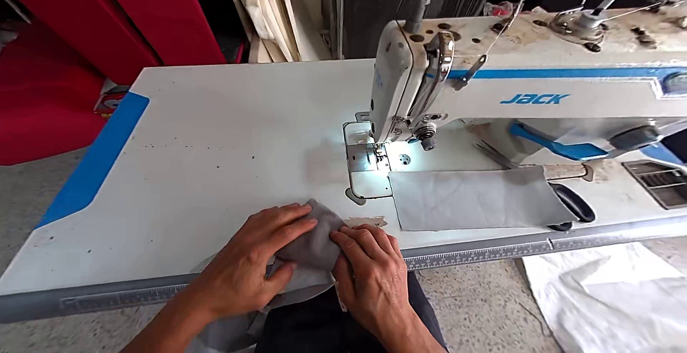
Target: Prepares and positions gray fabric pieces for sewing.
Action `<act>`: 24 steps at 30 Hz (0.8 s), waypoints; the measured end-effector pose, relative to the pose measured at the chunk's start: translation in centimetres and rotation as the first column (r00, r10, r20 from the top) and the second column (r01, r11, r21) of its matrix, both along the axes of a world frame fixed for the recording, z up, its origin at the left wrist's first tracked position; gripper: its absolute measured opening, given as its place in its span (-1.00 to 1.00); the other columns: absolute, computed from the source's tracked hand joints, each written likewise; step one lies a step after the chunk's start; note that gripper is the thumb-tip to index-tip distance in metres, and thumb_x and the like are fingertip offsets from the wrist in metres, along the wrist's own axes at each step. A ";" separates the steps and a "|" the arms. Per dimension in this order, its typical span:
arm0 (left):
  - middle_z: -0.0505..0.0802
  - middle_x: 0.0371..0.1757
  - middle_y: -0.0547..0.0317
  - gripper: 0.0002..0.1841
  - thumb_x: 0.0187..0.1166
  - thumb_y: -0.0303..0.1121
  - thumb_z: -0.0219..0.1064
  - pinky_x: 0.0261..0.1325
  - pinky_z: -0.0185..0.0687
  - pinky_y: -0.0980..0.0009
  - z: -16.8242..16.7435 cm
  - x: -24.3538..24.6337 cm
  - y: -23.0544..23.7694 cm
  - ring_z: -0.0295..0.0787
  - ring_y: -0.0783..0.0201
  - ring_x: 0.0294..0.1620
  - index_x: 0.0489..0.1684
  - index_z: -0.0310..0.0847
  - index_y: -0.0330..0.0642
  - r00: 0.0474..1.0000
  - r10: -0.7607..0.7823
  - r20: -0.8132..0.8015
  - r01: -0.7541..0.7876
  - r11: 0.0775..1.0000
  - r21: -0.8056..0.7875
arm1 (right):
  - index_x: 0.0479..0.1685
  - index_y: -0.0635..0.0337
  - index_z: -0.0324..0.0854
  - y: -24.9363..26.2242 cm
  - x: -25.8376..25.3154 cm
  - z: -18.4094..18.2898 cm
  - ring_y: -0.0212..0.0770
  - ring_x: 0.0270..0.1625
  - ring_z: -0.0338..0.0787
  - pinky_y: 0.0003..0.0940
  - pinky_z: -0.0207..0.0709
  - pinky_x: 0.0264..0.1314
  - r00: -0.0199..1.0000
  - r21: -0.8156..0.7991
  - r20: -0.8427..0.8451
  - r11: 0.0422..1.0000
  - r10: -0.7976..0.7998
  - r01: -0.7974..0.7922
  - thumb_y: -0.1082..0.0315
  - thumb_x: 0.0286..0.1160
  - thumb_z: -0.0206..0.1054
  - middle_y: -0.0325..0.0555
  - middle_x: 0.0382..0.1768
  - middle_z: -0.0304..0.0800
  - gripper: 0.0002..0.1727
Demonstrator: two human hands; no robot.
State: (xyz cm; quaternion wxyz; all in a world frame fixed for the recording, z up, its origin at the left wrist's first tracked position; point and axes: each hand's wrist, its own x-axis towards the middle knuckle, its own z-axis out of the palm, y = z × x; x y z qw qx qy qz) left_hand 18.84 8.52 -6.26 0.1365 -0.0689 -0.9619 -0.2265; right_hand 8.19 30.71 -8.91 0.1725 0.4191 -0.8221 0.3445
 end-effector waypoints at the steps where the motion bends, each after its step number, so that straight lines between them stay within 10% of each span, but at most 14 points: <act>1: 0.59 0.65 0.45 -0.48 0.49 -0.04 0.28 0.70 0.40 0.13 0.2 -0.7 0.1 0.40 0.37 0.71 0.50 0.64 0.29 1.000 -0.001 -0.016 0.001 1.000 0.019 | -0.03 -0.14 0.92 -0.1 -0.1 0.2 -0.28 0.17 0.81 -0.26 0.62 0.15 1.000 -0.014 0.030 1.000 -0.011 0.011 0.22 0.56 0.13 -0.38 -0.03 0.93 -0.64; 6: 0.86 0.27 0.41 -0.75 0.52 -0.23 0.28 0.59 0.57 0.26 1.4 -5.0 -0.1 0.65 0.37 0.50 -0.04 0.90 0.08 0.997 -0.032 -0.068 0.047 0.970 0.237 | -0.16 -0.06 0.91 -0.9 -0.2 1.0 -0.29 -0.09 0.81 -0.29 0.63 -0.08 0.989 -0.091 0.128 0.992 -0.079 0.091 0.20 0.59 0.11 -0.35 -0.30 0.87 -0.64; 11: 0.94 -0.16 0.35 -0.85 0.50 -0.47 0.42 0.04 0.82 0.52 3.5 -9.7 1.0 0.87 0.52 -0.11 -0.07 0.84 -0.13 0.996 -0.030 0.088 -0.022 0.841 0.540 | -0.35 0.00 0.84 -1.0 -0.6 1.3 -0.35 -0.26 0.79 -0.32 0.62 -0.23 0.969 -0.179 0.222 0.973 -0.104 0.145 0.17 0.66 0.13 -0.37 -0.44 0.81 -0.64; 16: 0.93 -0.14 0.11 -0.77 0.55 -0.57 0.32 -0.06 0.86 0.39 3.4 -10.7 1.4 0.90 0.32 -0.18 0.11 0.71 -0.27 0.968 -0.118 0.221 -0.083 0.683 0.726 | -0.58 0.00 0.76 -0.7 -1.9 2.3 -0.48 -0.59 0.59 -0.45 0.42 -0.56 0.910 -0.236 0.383 0.936 -0.158 0.262 0.19 0.61 0.15 -0.43 -0.70 0.59 -0.61; 20: 0.90 -0.28 0.12 -0.90 0.67 -0.51 0.31 -0.15 0.80 0.41 4.4 -11.8 3.7 0.86 0.34 -0.29 -0.06 0.75 -0.26 0.956 0.097 0.278 -0.272 0.656 0.704 | -0.45 0.00 0.82 -0.5 -2.0 2.1 -0.45 -0.47 0.71 -0.44 0.54 -0.45 0.926 -0.233 0.345 0.941 -0.156 0.245 0.20 0.60 0.18 -0.41 -0.59 0.72 -0.67; 24: 0.92 -0.16 0.07 -0.85 0.71 -0.52 0.26 -0.05 0.85 0.37 3.7 -13.6 5.8 0.90 0.31 -0.18 0.06 0.72 -0.30 0.963 0.152 0.224 -0.271 0.560 0.783 | 0.09 0.05 0.84 3.9 -3.9 2.6 -0.13 0.09 0.79 -0.11 0.66 0.08 0.970 -0.134 0.076 0.961 -0.233 0.241 0.13 0.47 0.33 -0.16 0.04 0.86 -0.66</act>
